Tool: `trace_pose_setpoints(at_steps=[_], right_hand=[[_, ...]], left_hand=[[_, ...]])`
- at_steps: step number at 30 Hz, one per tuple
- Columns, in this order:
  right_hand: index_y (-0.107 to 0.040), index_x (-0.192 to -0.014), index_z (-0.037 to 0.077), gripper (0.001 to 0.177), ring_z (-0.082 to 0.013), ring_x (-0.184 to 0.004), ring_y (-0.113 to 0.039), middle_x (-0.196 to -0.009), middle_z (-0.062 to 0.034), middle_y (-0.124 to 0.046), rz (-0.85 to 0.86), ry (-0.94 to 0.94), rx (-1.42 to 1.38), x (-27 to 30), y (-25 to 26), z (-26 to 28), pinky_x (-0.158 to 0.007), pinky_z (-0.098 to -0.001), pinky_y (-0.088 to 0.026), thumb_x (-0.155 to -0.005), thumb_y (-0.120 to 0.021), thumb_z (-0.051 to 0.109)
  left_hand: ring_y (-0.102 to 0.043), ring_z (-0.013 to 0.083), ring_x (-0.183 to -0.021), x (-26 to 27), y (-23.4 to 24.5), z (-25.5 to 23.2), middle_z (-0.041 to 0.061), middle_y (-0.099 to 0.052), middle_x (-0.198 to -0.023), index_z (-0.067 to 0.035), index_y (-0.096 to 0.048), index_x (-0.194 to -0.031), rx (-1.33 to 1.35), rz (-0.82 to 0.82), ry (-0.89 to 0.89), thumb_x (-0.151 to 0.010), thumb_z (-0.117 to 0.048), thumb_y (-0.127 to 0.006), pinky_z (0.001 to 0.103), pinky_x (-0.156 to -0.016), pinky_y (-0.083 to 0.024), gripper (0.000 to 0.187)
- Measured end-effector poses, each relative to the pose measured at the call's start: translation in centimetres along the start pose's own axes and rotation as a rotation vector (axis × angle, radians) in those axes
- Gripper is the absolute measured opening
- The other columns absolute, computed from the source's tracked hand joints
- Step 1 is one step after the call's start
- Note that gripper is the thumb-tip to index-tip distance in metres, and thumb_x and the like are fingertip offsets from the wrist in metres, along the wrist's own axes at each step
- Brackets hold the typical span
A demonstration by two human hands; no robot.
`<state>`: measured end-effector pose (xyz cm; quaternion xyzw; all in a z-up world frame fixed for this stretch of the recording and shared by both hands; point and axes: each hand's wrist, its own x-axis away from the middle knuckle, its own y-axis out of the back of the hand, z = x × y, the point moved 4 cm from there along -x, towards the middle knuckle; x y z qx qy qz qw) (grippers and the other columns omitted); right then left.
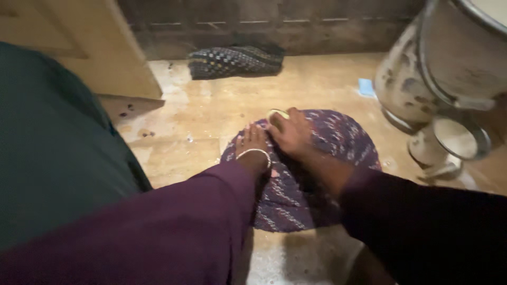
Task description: The person washes a circular rug on a bathroom floor by scrubbing it with a brush and soapy water. They pour water from a mug onto the rug, scrub various sections with a pink brush, wring the rug by hand, and rinse it.
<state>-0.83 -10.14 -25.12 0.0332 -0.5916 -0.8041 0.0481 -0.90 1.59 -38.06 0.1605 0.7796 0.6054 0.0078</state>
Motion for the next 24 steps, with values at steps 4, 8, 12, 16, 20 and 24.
trace_pose_setpoints(at_steps=[4,8,12,16,20,24], right_hand=[[-0.068,-0.124,0.023,0.042,-0.0363,-0.112,-0.052,-0.124,-0.0219,-0.053,-0.105,0.035,0.057,0.8,0.3,-3.1,-0.097,-0.0532,-0.043,-0.096,-0.056,0.052],[-0.069,-0.124,0.025,0.037,-0.041,-0.113,-0.056,-0.123,-0.0236,-0.059,-0.174,-0.061,0.096,1.8,2.3,-8.9,-0.097,-0.0559,-0.047,-0.099,-0.056,0.05],[-0.062,-0.133,0.023,0.046,-0.0506,-0.11,-0.055,-0.123,-0.032,-0.055,-0.213,-0.226,0.206,3.1,3.5,-19.5,-0.088,-0.0606,-0.05,-0.1,-0.05,0.053],[-0.058,-0.134,0.019,0.054,-0.0645,-0.114,-0.045,-0.129,-0.0417,-0.049,-0.301,-0.423,0.268,2.6,3.5,-28.0,-0.083,-0.0737,-0.043,-0.093,-0.053,0.053],[-0.054,-0.141,0.009,0.055,-0.0519,-0.115,-0.053,-0.118,-0.0334,-0.062,-0.234,-0.239,0.149,1.4,3.0,-25.7,-0.098,-0.0659,-0.043,-0.104,-0.042,0.048],[-0.062,-0.131,0.005,0.057,-0.0459,-0.117,-0.05,-0.12,-0.0312,-0.06,-0.254,0.085,0.028,0.3,1.4,-8.6,-0.1,-0.0577,-0.043,-0.097,-0.059,0.051]], left_hand=[[0.004,0.0363,-0.157,2.1,4.4,-1.3,0.021,0.005,-0.17,-0.005,0.001,-0.162,0.016,0.127,0.038,-0.069,-0.054,-0.088,0.054,-0.123,-0.008,0.137],[0.004,0.0348,-0.158,3.9,6.9,-1.5,0.02,0.006,-0.171,-0.004,0.002,-0.162,0.012,0.152,0.053,-0.062,-0.058,-0.092,0.053,-0.124,-0.01,0.147],[0.003,0.0332,-0.16,4.1,7.4,-1.9,0.019,0.007,-0.172,-0.003,0.004,-0.162,-0.009,0.162,0.042,-0.055,-0.062,-0.095,0.052,-0.125,-0.011,0.158],[0.003,0.0326,-0.16,4.6,7.8,-1.6,0.019,0.009,-0.172,-0.002,0.006,-0.162,-0.005,0.219,0.087,-0.051,-0.063,-0.098,0.051,-0.125,-0.012,0.164],[0.0,0.0328,-0.159,4.0,8.3,-2.4,0.019,0.004,-0.171,-0.002,0.005,-0.161,-0.003,0.185,0.05,-0.05,-0.061,-0.1,0.05,-0.127,-0.01,0.163],[-0.005,0.0311,-0.16,4.3,7.5,-1.3,0.015,-0.005,-0.172,-0.004,-0.009,-0.162,0.138,0.107,0.072,-0.049,-0.047,-0.102,0.045,-0.128,-0.011,0.152]])
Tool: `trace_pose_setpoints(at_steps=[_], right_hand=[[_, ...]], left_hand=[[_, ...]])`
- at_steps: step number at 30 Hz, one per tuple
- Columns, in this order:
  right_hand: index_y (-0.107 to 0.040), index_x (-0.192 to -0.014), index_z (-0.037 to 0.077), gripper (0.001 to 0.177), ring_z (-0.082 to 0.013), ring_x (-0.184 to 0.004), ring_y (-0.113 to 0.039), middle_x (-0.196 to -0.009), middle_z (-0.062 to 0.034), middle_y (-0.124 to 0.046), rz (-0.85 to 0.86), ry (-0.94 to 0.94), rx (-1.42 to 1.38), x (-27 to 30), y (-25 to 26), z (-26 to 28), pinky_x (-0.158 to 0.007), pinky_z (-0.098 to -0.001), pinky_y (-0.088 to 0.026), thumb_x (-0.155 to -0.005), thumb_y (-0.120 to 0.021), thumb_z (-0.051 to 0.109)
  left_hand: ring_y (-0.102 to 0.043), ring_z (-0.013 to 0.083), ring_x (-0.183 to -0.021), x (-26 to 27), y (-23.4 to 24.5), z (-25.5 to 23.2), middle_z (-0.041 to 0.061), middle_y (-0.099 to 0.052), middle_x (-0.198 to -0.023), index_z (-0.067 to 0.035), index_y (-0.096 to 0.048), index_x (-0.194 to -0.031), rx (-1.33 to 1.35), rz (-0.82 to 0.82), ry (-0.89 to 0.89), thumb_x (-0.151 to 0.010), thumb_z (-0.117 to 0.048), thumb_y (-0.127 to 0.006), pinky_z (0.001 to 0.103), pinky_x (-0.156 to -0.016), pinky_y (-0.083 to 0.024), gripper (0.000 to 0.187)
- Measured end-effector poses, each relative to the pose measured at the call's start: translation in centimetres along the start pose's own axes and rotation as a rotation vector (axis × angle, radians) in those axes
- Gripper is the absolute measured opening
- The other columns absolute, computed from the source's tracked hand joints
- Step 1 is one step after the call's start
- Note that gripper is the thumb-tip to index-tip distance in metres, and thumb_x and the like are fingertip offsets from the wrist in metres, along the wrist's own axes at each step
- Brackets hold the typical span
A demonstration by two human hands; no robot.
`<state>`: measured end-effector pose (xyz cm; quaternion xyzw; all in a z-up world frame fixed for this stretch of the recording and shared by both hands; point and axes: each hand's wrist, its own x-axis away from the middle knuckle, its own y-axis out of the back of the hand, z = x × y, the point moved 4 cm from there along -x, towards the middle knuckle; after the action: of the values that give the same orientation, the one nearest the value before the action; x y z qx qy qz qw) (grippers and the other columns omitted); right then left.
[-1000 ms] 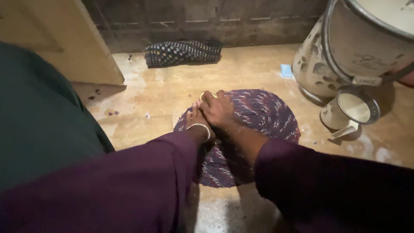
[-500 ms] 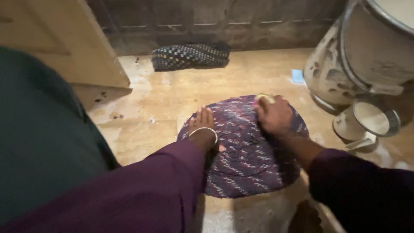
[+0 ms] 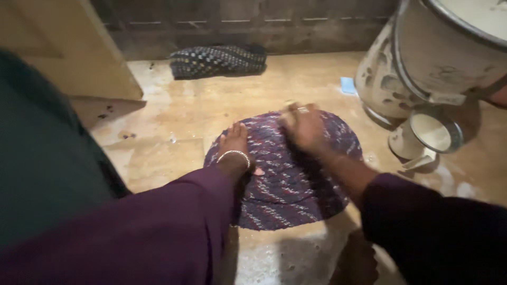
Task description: The person washes a circular rug on a bathroom floor by scrubbing it with a brush and soapy water. They pour water from a mug onto the rug, scrub various sections with a pink brush, wring the rug by hand, and rinse it.
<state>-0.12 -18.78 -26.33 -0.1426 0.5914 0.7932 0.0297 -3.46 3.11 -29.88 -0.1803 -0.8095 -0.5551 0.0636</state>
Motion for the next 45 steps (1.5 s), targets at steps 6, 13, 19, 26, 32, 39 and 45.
trace_pose_setpoints(at_steps=[6,13,19,26,32,39,45], right_hand=[[-0.064,-0.131,0.015,0.049,-0.0382,-0.124,-0.046,-0.133,-0.0245,-0.053,0.262,-0.074,-0.163,1.6,-0.9,11.1,-0.104,-0.0513,-0.043,-0.089,-0.07,0.04],[-0.068,-0.131,0.016,0.045,-0.0392,-0.125,-0.048,-0.137,-0.0231,-0.055,0.1,0.027,-0.14,3.0,1.2,3.8,-0.105,-0.0518,-0.043,-0.093,-0.067,0.04],[-0.065,-0.136,0.018,0.05,-0.0462,-0.126,-0.047,-0.135,-0.0276,-0.053,0.01,-0.165,0.055,4.8,3.6,-7.3,-0.102,-0.058,-0.046,-0.1,-0.059,0.054],[-0.06,-0.136,0.018,0.052,-0.0542,-0.127,-0.042,-0.14,-0.0326,-0.045,-0.097,-0.682,0.048,5.8,2.3,-13.9,-0.096,-0.063,-0.044,-0.099,-0.057,0.053],[-0.068,-0.123,0.006,0.053,-0.0399,-0.111,-0.062,-0.114,-0.0229,-0.07,-0.129,-0.11,0.014,1.4,0.2,-3.1,-0.102,-0.0543,-0.046,-0.098,-0.062,0.053],[-0.062,-0.139,0.015,0.054,-0.043,-0.114,-0.05,-0.119,-0.0266,-0.056,0.12,0.131,-0.234,0.2,-3.4,10.0,-0.097,-0.0537,-0.043,-0.09,-0.071,0.036],[-0.062,-0.141,0.016,0.057,-0.0443,-0.122,-0.045,-0.129,-0.0285,-0.05,0.048,0.214,-0.225,0.3,-4.2,5.1,-0.106,-0.0532,-0.041,-0.089,-0.072,0.036]], left_hand=[[-0.01,0.0374,-0.156,-3.6,-3.5,2.9,0.024,-0.01,-0.169,0.003,-0.013,-0.16,0.091,-0.223,-0.023,-0.064,-0.031,-0.096,0.043,-0.125,-0.014,0.132],[-0.005,0.0355,-0.158,-0.6,-0.5,1.2,0.022,0.003,-0.17,0.003,0.001,-0.16,0.015,0.009,0.079,-0.043,-0.052,-0.104,0.037,-0.127,-0.013,0.167],[-0.001,0.0342,-0.159,0.7,1.4,0.5,0.022,0.002,-0.17,0.003,-0.001,-0.159,0.006,-0.001,0.011,-0.041,-0.057,-0.103,0.038,-0.128,-0.011,0.167],[-0.001,0.0345,-0.159,1.4,1.8,0.7,0.02,-0.001,-0.171,0.002,-0.002,-0.16,0.055,-0.003,0.021,-0.041,-0.055,-0.103,0.04,-0.128,-0.011,0.166],[-0.004,0.035,-0.158,-1.3,-1.1,0.8,0.021,-0.004,-0.17,0.002,-0.002,-0.16,-0.02,0.004,0.048,-0.042,-0.056,-0.103,0.042,-0.127,-0.012,0.167],[-0.01,0.0385,-0.157,-3.9,-3.9,2.7,0.026,-0.007,-0.17,0.001,-0.011,-0.16,0.011,-0.234,-0.033,-0.047,-0.05,-0.102,0.044,-0.125,-0.018,0.154],[-0.001,0.0362,-0.159,0.7,0.8,0.4,0.026,0.004,-0.171,0.003,-0.003,-0.16,0.002,-0.035,0.03,-0.038,-0.058,-0.103,0.043,-0.127,-0.015,0.169]])
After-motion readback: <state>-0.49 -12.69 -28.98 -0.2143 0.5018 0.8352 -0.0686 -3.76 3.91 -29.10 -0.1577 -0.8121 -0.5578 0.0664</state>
